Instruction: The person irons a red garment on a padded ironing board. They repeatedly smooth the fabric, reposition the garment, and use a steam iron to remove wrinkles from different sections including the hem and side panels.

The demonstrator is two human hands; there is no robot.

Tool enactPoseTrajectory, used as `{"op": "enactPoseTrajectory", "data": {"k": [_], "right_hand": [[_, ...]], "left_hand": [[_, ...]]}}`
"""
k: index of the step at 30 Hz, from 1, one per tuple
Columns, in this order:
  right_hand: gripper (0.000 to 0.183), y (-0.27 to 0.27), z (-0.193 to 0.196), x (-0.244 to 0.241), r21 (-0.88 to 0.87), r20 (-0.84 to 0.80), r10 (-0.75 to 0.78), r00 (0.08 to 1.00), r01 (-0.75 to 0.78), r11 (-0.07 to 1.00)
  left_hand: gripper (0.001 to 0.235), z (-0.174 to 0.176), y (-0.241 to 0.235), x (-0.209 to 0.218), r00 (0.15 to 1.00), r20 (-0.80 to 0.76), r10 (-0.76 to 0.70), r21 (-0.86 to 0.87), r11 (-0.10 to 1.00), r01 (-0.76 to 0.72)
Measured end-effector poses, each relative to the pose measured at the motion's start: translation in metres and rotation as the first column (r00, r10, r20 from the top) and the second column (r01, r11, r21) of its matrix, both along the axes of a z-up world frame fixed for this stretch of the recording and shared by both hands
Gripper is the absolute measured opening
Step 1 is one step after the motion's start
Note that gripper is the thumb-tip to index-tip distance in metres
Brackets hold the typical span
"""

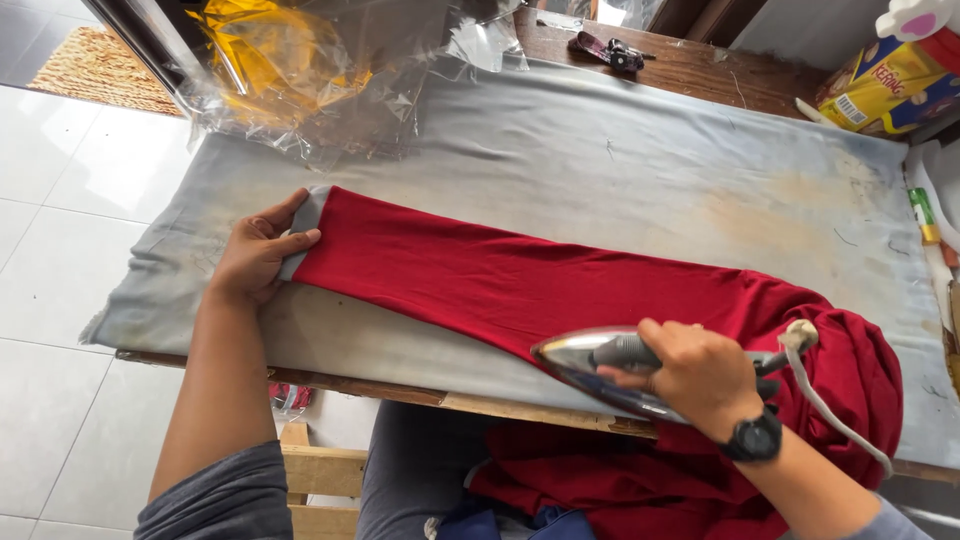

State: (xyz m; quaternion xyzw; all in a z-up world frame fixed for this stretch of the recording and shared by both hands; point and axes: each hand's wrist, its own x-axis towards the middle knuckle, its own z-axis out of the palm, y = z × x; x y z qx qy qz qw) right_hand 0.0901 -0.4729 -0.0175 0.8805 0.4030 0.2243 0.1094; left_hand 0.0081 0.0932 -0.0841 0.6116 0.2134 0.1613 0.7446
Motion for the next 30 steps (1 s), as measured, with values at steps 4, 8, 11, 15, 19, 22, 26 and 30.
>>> {"op": "enactPoseTrajectory", "data": {"k": [4,8,11,15,19,22,26,30], "right_hand": [[0.072,0.023,0.015,0.043,-0.081,-0.040,-0.266,0.963,0.262,0.962],[0.083,0.054,0.044,0.074,-0.016,-0.347,-0.473,0.809,0.500,0.866],[0.078,0.066,0.051,0.051,-0.083,-0.422,-0.446,0.789,0.457,0.886],[0.066,0.069,0.006,0.027,0.041,-0.141,-0.065,0.988,0.071,0.997],[0.069,0.100,0.001,0.058,0.039,-0.002,-0.070,0.998,0.070,0.997],[0.074,0.129,0.016,0.086,0.136,-0.124,-0.121,0.985,0.138,0.981],[0.070,0.158,0.025,0.088,0.073,-0.301,-0.098,0.949,0.126,0.989],[0.066,0.187,0.024,0.067,0.080,-0.275,-0.017,0.961,0.041,0.996]], "left_hand": [[0.070,-0.004,-0.002,0.001,1.000,0.015,0.018,-0.009,1.000,-0.018],[0.069,-0.010,0.001,0.002,0.997,0.060,0.050,-0.035,0.998,-0.048],[0.068,-0.008,-0.001,0.002,0.996,0.060,0.058,-0.057,0.997,-0.055],[0.065,-0.001,-0.005,0.000,0.993,0.086,0.076,-0.071,0.995,-0.070],[0.064,-0.007,-0.005,-0.002,0.992,0.087,0.089,-0.083,0.993,-0.081],[0.064,-0.008,-0.006,-0.002,0.988,0.112,0.101,-0.097,0.991,-0.091],[0.065,-0.014,-0.001,0.000,0.987,0.125,0.098,-0.116,0.990,-0.084],[0.065,-0.028,0.007,0.002,0.987,0.134,0.083,-0.124,0.990,-0.066]]}}
